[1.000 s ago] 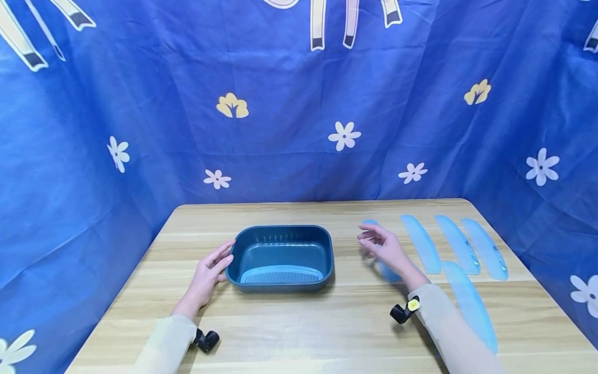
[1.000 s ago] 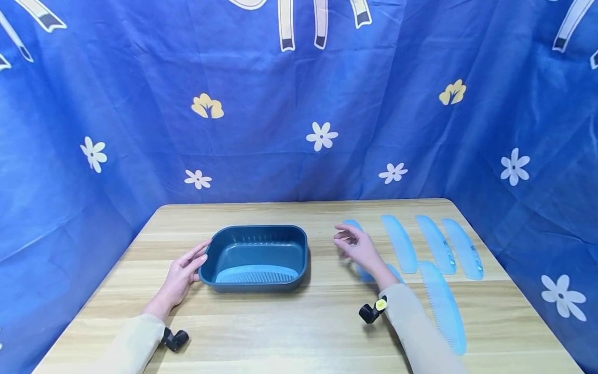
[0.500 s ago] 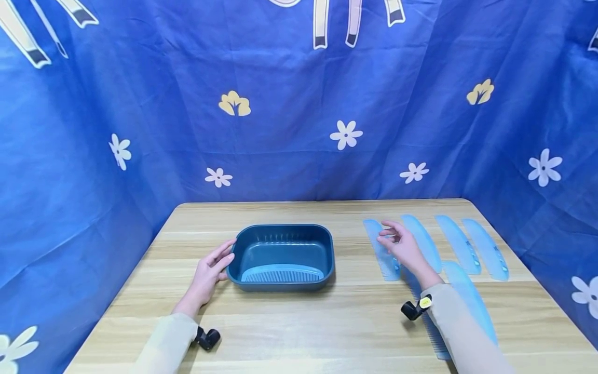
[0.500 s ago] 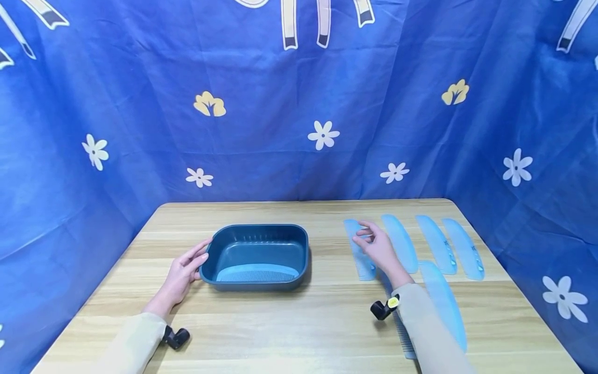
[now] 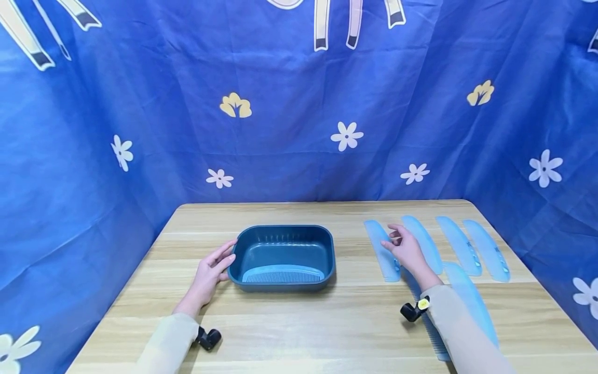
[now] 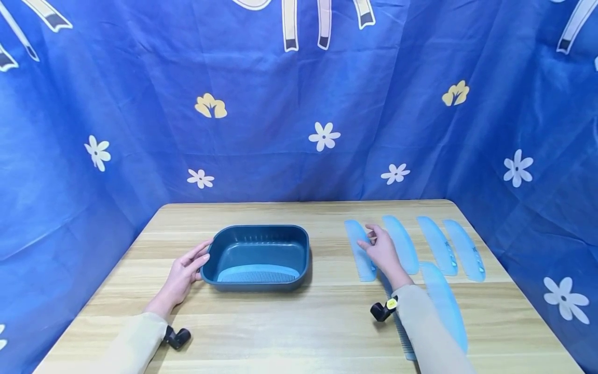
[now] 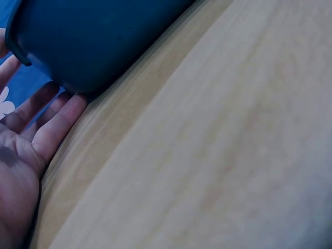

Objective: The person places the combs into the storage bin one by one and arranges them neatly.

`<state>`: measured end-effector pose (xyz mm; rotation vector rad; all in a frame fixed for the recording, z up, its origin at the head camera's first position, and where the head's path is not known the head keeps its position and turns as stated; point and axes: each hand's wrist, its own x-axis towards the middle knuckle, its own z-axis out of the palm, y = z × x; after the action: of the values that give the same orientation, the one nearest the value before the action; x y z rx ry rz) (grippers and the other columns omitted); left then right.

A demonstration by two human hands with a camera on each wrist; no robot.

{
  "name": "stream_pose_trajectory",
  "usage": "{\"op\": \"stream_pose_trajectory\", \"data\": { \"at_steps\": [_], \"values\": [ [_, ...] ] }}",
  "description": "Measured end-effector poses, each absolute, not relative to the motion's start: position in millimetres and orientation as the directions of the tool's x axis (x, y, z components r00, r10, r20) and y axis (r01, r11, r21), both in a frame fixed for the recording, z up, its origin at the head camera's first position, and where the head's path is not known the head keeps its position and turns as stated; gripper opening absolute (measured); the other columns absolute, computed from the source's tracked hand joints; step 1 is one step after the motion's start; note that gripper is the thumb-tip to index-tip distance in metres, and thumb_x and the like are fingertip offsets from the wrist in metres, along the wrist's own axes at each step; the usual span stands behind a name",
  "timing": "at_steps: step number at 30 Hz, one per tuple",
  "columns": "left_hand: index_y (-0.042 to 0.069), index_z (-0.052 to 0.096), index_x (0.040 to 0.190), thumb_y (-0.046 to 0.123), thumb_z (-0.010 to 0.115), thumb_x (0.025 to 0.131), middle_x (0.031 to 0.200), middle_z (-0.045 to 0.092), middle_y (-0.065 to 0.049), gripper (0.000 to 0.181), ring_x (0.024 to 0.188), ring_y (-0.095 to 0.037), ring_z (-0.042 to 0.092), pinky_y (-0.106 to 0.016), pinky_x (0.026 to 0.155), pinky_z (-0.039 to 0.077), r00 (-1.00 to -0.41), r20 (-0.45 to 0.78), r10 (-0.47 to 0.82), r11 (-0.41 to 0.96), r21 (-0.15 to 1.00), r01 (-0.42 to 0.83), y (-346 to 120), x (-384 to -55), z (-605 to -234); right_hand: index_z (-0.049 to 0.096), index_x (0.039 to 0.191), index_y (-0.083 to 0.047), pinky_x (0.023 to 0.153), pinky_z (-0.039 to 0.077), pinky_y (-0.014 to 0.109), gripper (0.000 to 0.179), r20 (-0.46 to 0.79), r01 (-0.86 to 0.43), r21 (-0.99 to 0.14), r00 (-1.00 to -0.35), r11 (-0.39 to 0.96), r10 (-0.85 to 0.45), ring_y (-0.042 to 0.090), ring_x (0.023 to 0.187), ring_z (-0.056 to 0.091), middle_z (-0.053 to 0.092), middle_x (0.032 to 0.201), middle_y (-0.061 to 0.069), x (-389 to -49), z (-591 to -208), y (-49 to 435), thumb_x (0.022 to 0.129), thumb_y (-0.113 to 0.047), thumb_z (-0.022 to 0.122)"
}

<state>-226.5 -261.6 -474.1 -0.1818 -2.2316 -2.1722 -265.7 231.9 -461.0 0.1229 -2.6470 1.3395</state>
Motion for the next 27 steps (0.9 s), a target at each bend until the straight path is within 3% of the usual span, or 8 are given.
{"op": "stream_pose_trajectory", "data": {
  "at_steps": [5,12,17,23,27],
  "values": [
    [0.008,0.042,0.139,0.024,0.058,0.093,0.132,0.043,-0.019,0.052,0.104,-0.007,0.056,-0.034,0.071,0.055,-0.994,0.089,0.063,0.031,0.995,0.091,-262,-227,-475,0.04,0.134,0.006,0.082,0.046,0.049,0.057,0.142,-0.131,-0.754,-0.989,0.643,-0.035,0.04,0.1,0.052,0.051,0.113,0.028,-268,-463,231,0.086,-0.01,0.066],
    [0.01,0.044,0.139,0.025,0.059,0.093,0.123,0.052,-0.002,0.05,0.103,-0.008,0.057,-0.034,0.071,0.055,-0.992,0.104,0.068,0.027,0.994,0.106,-263,-229,-479,0.041,0.134,0.005,0.085,0.043,0.052,0.063,0.097,-0.093,-0.684,-0.995,0.724,-0.036,0.041,0.105,0.047,0.052,0.113,0.029,-270,-466,229,0.082,-0.014,0.072],
    [0.009,0.044,0.139,0.024,0.059,0.093,0.125,0.05,-0.008,0.05,0.102,-0.008,0.058,-0.034,0.071,0.055,-0.993,0.1,0.064,0.023,0.995,0.101,-263,-229,-479,0.04,0.135,0.004,0.085,0.041,0.051,0.07,0.043,-0.025,-0.642,-0.999,0.767,0.003,0.04,0.105,0.042,0.051,0.112,0.026,-272,-466,225,0.079,-0.017,0.075],
    [0.009,0.043,0.139,0.025,0.058,0.093,0.135,0.041,-0.022,0.051,0.103,-0.007,0.057,-0.033,0.071,0.055,-0.995,0.089,0.054,0.031,0.995,0.091,-262,-228,-478,0.034,0.137,0.006,0.092,0.038,0.054,0.077,-0.032,0.061,-0.586,-0.998,0.808,0.052,0.047,0.113,0.038,0.045,0.122,0.033,-278,-462,218,0.076,-0.016,0.077],
    [0.009,0.042,0.14,0.025,0.058,0.093,0.137,0.037,-0.025,0.052,0.103,-0.006,0.057,-0.034,0.072,0.055,-0.995,0.082,0.055,0.03,0.996,0.084,-262,-228,-477,0.034,0.137,0.005,0.092,0.038,0.055,0.079,-0.07,0.101,-0.559,-0.995,0.823,0.074,0.048,0.113,0.039,0.043,0.123,0.034,-280,-457,214,0.075,-0.016,0.077]
  ]
}}
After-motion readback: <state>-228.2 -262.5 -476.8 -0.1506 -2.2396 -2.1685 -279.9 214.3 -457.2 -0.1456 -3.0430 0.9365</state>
